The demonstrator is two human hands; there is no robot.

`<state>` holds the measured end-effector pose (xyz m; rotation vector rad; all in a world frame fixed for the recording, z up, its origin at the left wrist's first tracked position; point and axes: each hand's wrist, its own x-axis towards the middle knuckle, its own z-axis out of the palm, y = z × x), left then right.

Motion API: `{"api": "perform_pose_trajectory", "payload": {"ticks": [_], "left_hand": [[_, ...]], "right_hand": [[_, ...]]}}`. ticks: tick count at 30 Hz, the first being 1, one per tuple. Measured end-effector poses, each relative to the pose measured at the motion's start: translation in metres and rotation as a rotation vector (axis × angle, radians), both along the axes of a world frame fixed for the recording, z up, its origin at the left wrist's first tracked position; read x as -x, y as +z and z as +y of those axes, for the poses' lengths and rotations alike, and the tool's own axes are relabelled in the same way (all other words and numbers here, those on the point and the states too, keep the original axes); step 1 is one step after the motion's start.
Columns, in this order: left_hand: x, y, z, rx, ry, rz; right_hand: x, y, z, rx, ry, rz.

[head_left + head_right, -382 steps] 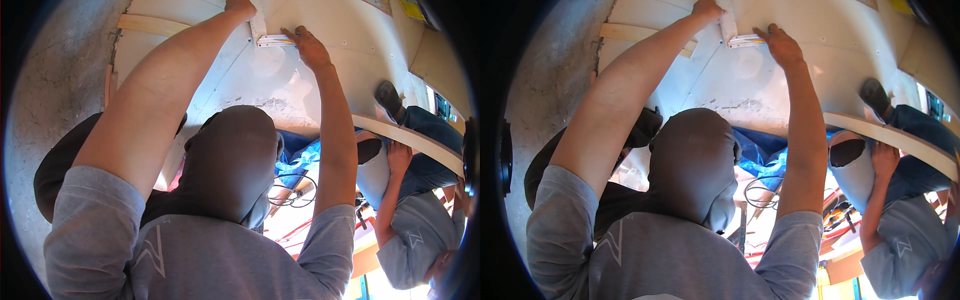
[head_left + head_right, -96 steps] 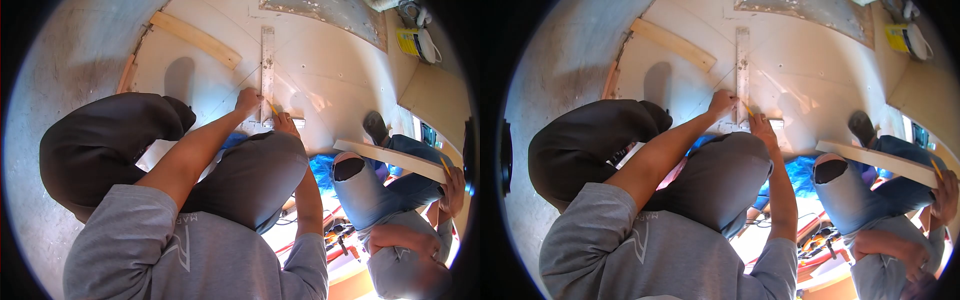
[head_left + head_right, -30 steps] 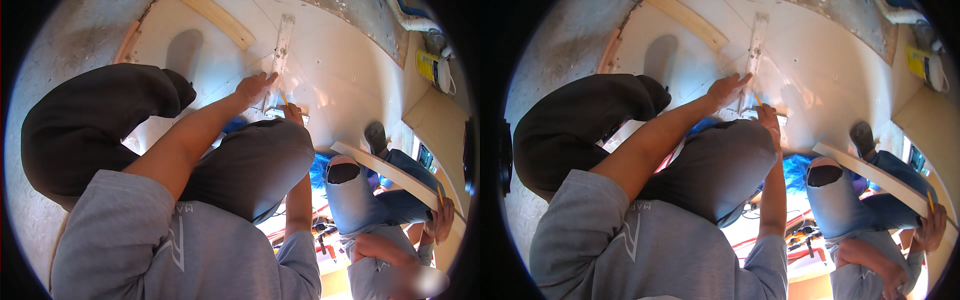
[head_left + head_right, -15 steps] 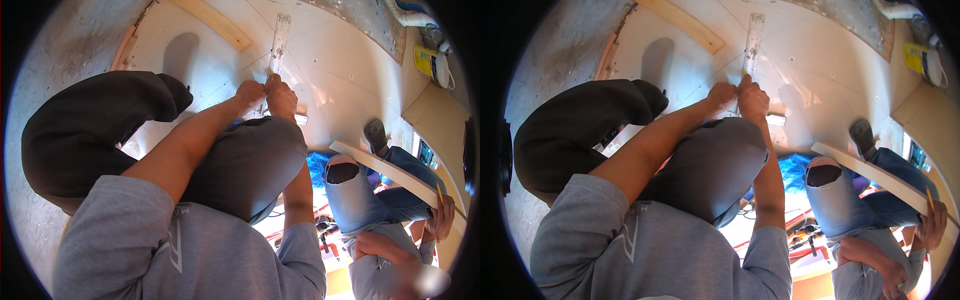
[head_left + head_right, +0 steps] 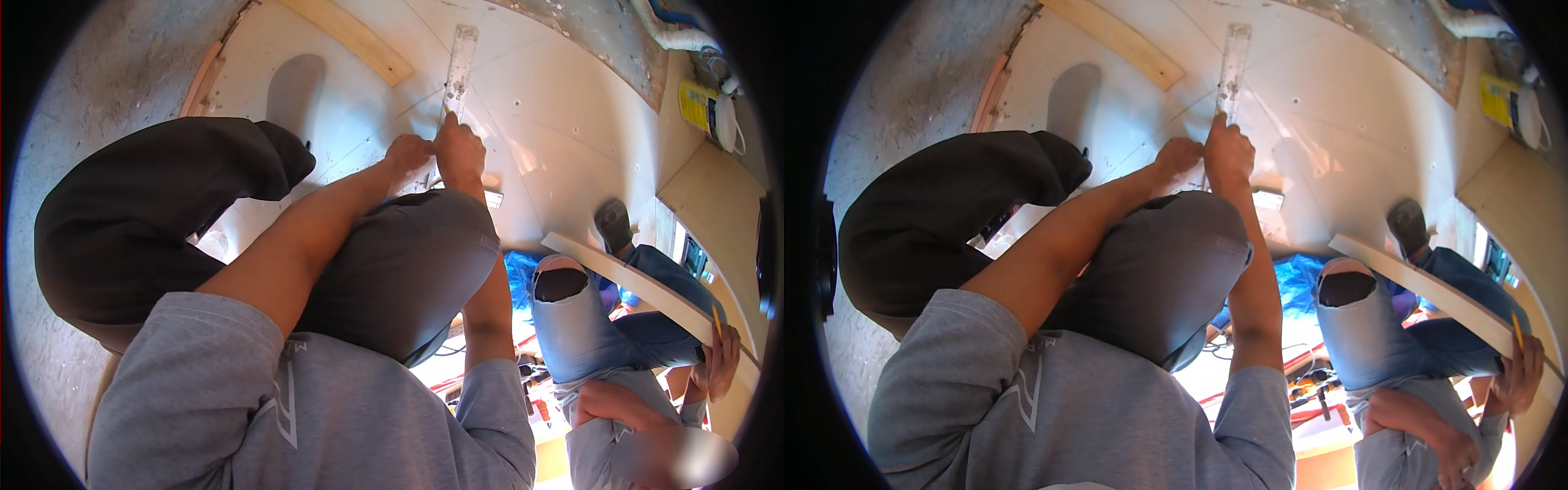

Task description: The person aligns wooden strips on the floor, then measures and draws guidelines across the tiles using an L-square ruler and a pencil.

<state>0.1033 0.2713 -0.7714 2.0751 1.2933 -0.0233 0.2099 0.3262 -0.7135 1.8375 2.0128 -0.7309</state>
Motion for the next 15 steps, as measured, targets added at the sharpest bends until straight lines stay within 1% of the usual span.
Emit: {"api": "perform_pose_trajectory", "payload": {"ticks": [3, 4, 6, 7, 11, 12, 15], "left_hand": [[0.005, 0.014, 0.010, 0.103, 0.023, 0.039], [0.004, 0.017, 0.010, 0.139, 0.018, 0.054], [0.003, -0.006, -0.002, 0.021, 0.000, 0.001], [0.004, -0.005, -0.002, -0.042, -0.006, -0.022], [0.002, -0.001, 0.004, 0.094, 0.019, 0.027], [0.004, 0.001, 0.005, 0.098, 0.016, 0.025], [0.003, 0.008, 0.010, 0.188, 0.024, 0.018]], "right_hand": [[0.001, 0.015, -0.014, 0.104, 0.035, -0.023], [0.002, 0.017, -0.015, 0.094, 0.024, -0.013], [0.003, 0.012, -0.004, 0.086, -0.015, -0.010], [0.004, 0.008, 0.003, 0.077, -0.032, -0.006], [0.003, 0.013, -0.005, 0.084, 0.014, -0.019], [0.005, 0.016, -0.014, 0.039, -0.005, -0.014], [0.000, 0.014, -0.011, 0.121, 0.071, -0.040]]}}
